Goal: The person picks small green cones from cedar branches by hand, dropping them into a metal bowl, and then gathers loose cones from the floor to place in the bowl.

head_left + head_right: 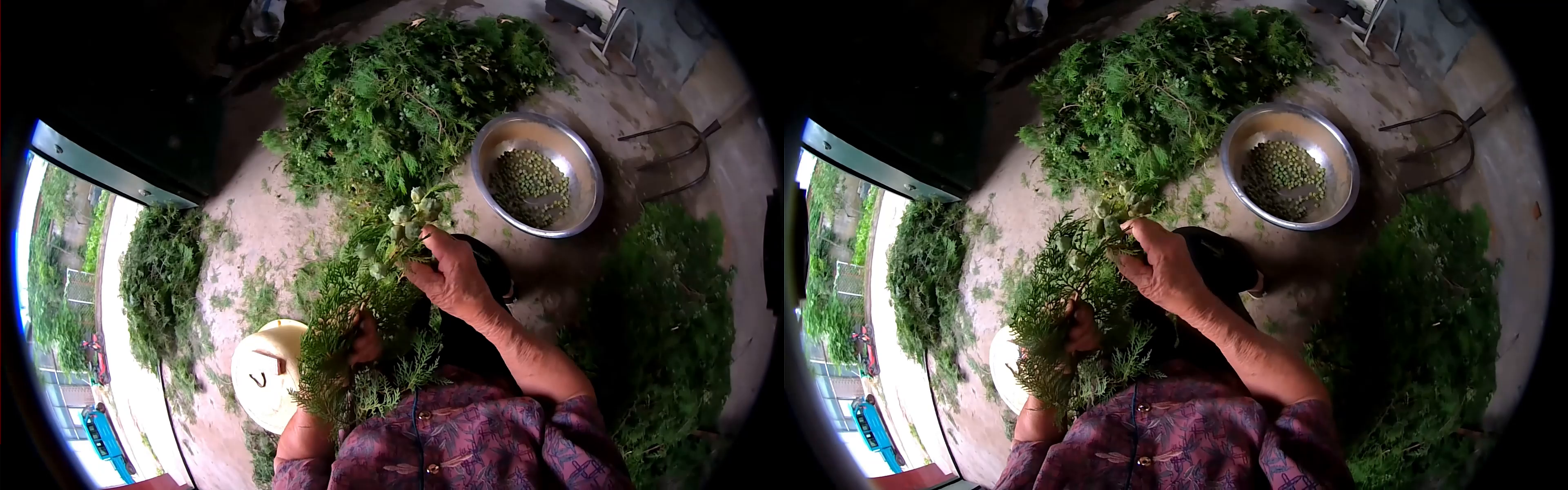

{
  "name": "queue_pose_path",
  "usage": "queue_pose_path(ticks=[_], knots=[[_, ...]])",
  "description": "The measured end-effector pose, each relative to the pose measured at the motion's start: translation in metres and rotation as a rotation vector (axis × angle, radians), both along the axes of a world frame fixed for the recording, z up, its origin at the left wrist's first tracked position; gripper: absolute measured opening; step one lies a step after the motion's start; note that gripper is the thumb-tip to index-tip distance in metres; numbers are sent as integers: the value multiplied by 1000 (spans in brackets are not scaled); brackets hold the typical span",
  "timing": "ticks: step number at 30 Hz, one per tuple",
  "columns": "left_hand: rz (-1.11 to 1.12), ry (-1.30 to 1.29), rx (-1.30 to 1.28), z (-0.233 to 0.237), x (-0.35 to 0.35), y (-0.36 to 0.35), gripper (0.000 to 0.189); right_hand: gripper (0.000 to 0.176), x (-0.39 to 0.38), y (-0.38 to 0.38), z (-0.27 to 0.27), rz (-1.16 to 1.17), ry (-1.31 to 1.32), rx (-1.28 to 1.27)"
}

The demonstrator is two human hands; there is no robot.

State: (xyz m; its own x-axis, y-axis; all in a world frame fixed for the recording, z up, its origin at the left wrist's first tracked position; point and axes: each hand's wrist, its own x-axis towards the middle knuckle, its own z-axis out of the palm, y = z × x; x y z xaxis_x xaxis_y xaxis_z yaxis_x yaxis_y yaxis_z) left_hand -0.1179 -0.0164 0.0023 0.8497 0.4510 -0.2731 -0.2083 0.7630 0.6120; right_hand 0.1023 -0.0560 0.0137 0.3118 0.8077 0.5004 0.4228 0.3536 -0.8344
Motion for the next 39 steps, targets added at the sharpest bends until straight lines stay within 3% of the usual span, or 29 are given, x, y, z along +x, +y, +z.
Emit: queue_pose_path(ticks=[3, 5, 7, 10, 13, 14, 16, 17, 19, 20, 24, 26, 27, 29, 31, 35, 37, 39], knots=[[98, 17, -109, -8, -13, -1, 24, 28, 6, -3, -5, -74, -207, -17], [185, -175, -263, -14, -19, 13, 24, 24, 14, -6, -7, -160, -200, -140], [26, -249, -79, 11, -5, 10, 21, 22, 37, -9, -25, -284, -280, -195], [151, 0, 21, 12, -13, 12, 22, 24, 58, -20, -25, -265, -295, 13], [263, 99, 52, 21, 2, 10, 23, 26, 63, -35, -19, 16, 773, -399], [303, 139, 31, 27, 11, 6, 24, 29, 62, -37, -21, 42, 938, -321], [413, 195, 70, 29, 30, 4, 26, 28, 57, -42, -20, 34, 951, -317], [521, 392, 193, 25, 34, -1, 24, 27, 53, -44, -19, 33, 960, -314], [198, 596, 488, 53, 56, -4, 28, 26, 47, -48, -15, -67, 815, -340], [66, 773, 912, 36, 53, 4, 30, 26, 44, -51, -10, -157, 693, -336], [-117, 802, 1634, 29, 73, -20, 33, 27, 45, -61, -2, -357, 225, -161], [-249, 751, 1852, 14, 77, -33, 33, 28, 46, -65, 15, -362, -45, -103], [-277, 683, 1946, 12, 80, -39, 35, 28, 44, -64, 19, -314, -47, -88], [-495, 797, 2107, 25, 81, -48, 41, 29, 39, -62, 16, -301, 2, -99], [-390, 850, 2218, 41, 81, -49, 38, 28, 36, -61, 13, -286, -85, -101], [157, 624, 2019, 47, 85, -28, 33, 32, 24, -57, 10, -195, -124, -86], [168, 688, 1401, 57, 90, -24, 31, 36, 17, -55, 11, -137, -161, -72], [238, 627, 1489, 47, 93, -17, 27, 42, 11, -55, 12, -86, -184, -112]])
